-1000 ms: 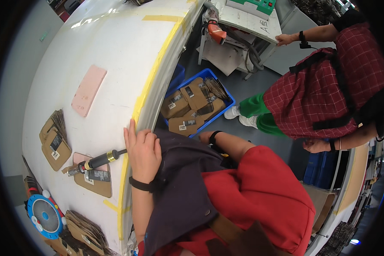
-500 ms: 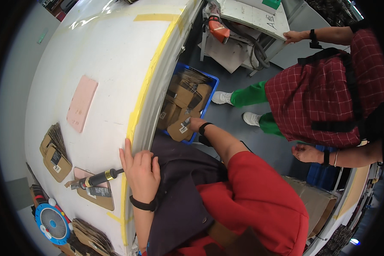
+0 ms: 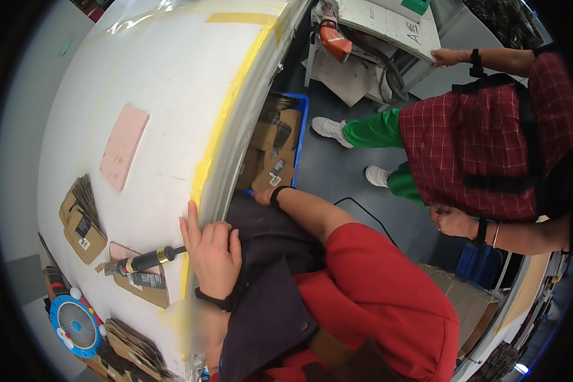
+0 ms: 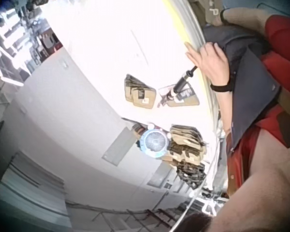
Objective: Apply adhesive or heat seal a small leather pouch or fabric component using a handheld tool.
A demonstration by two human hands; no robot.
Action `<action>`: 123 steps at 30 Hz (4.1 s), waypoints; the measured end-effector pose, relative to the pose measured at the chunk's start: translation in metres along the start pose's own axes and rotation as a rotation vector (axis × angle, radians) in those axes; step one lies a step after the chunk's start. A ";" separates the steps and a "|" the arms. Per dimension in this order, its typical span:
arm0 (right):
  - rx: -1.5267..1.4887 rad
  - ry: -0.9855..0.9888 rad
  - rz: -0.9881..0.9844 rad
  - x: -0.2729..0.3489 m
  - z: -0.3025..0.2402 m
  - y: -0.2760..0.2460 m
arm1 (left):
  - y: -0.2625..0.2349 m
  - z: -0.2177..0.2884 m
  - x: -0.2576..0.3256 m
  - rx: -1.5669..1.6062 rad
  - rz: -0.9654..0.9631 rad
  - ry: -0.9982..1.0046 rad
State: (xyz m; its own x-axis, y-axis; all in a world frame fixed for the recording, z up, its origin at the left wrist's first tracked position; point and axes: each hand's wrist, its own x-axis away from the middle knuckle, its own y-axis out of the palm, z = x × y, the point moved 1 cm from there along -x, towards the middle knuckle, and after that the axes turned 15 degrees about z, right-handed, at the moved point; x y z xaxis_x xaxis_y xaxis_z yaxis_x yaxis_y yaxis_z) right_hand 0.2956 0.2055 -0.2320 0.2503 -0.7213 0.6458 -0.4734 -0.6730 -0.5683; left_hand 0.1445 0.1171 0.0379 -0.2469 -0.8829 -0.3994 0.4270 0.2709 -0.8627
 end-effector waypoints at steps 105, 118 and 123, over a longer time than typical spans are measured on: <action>0.719 -1.044 0.398 0.240 -0.257 -0.101 | -0.064 -0.094 0.130 -0.065 0.831 -0.450; 0.629 -1.063 0.452 0.200 -0.302 -0.077 | -0.064 -0.089 0.131 -0.022 0.824 -0.453; 0.603 -1.043 0.480 0.179 -0.319 -0.062 | -0.063 -0.090 0.133 -0.024 0.796 -0.461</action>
State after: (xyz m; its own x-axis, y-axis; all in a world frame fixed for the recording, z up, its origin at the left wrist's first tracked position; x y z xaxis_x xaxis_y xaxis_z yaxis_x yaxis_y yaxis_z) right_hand 0.1005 0.1702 0.0820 0.8277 -0.5120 -0.2296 -0.3142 -0.0840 -0.9456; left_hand 0.0061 0.0173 0.0113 0.4860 -0.4962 -0.7194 0.3024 0.8678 -0.3943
